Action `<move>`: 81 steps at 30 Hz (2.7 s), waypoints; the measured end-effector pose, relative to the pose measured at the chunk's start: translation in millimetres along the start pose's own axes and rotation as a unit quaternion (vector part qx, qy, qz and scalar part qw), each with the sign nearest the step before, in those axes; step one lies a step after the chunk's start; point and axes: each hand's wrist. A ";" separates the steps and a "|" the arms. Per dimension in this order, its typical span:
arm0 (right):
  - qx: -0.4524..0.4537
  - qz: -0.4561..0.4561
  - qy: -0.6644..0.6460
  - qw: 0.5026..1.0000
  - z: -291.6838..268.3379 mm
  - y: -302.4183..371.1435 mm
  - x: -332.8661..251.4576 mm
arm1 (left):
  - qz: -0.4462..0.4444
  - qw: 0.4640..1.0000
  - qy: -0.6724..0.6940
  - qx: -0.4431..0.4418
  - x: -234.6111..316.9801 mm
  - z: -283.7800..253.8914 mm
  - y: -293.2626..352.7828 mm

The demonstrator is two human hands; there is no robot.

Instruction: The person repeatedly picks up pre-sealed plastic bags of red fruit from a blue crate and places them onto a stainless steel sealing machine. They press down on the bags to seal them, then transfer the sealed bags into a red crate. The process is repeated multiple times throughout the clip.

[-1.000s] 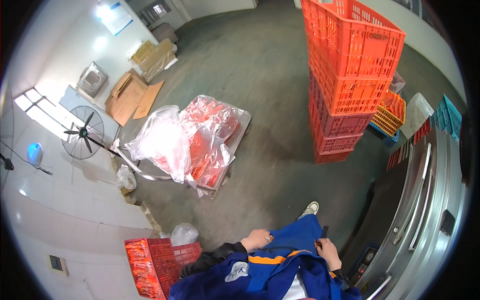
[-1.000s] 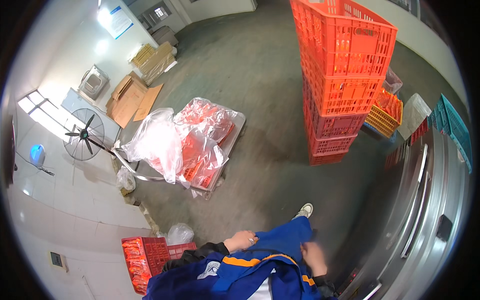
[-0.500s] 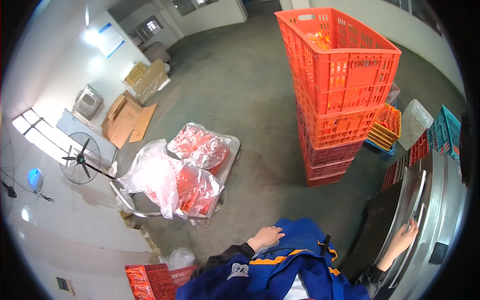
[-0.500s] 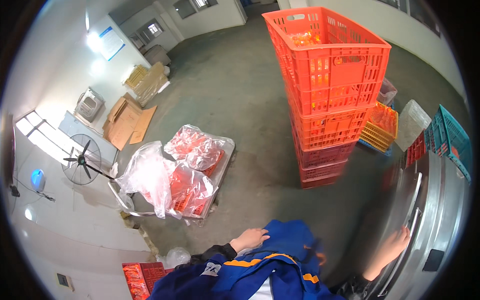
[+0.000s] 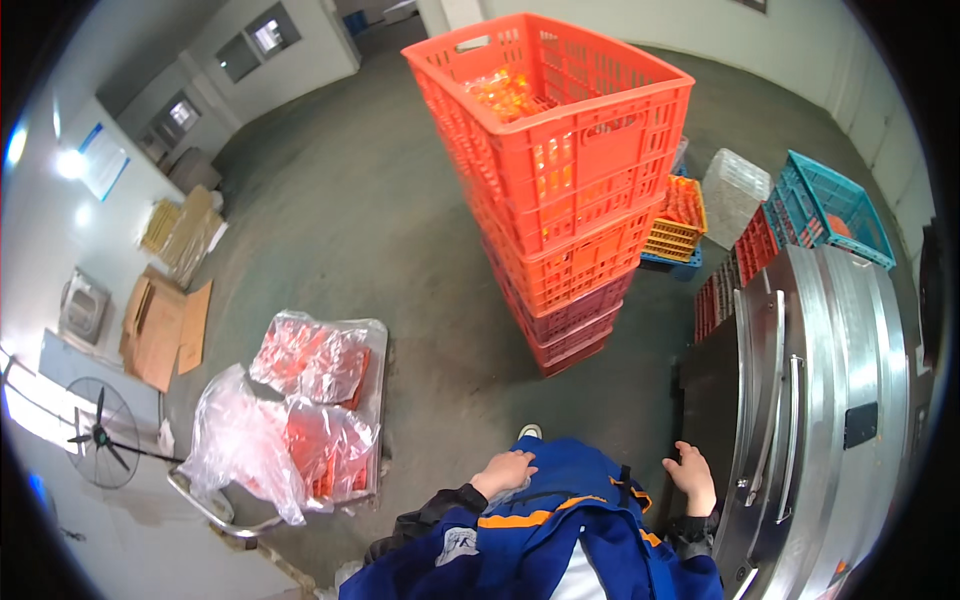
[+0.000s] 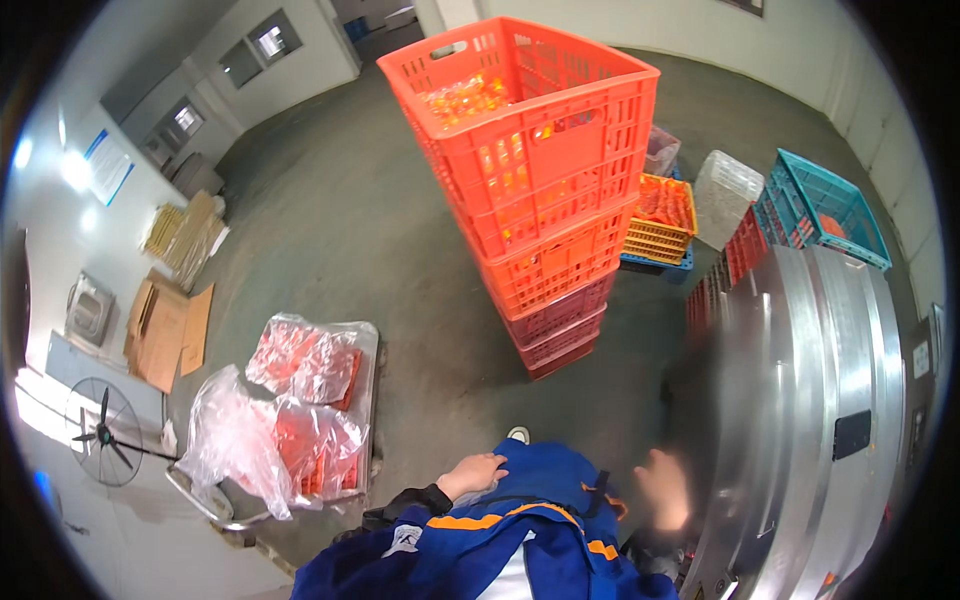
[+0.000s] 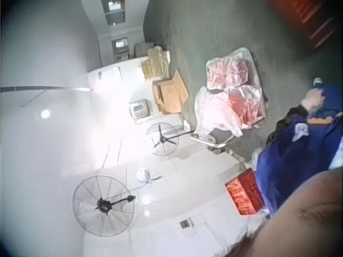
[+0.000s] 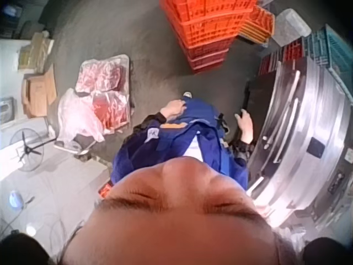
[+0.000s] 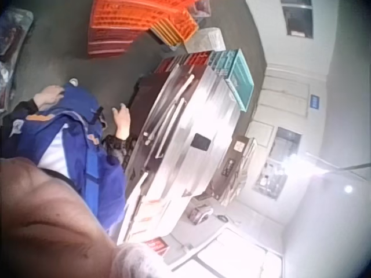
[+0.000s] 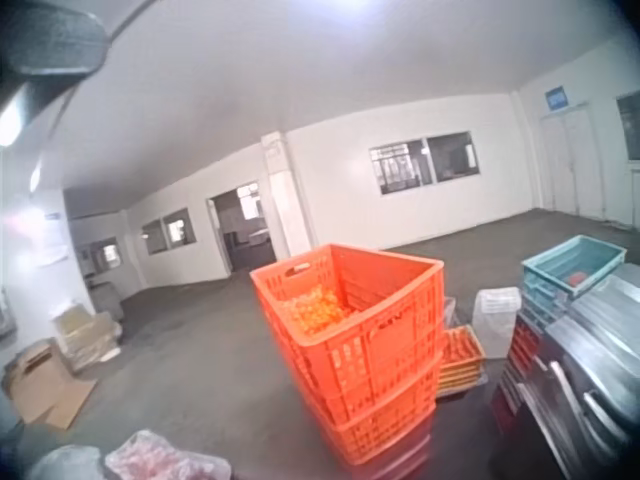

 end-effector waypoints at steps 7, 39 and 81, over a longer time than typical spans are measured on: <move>-0.019 0.033 0.014 0.999 1.1 -22.9 -48.5 | 0.018 0.995 0.096 0.010 -35.9 -25.1 -29.1; 0.078 -0.817 -0.359 0.444 -234.7 -425.0 -330.0 | -0.101 0.968 -0.231 -0.012 98.8 -536.0 -384.8; 0.200 -0.727 -0.455 0.473 -235.1 -428.7 -308.7 | -0.059 0.956 -0.170 -0.230 134.2 -484.1 -369.5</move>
Point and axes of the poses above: each hand's wrist, its own y-axis away from the middle knuckle, its own z-axis out of the palm, x = y × z, and after that the axes turned 14 degrees about x, right-handed
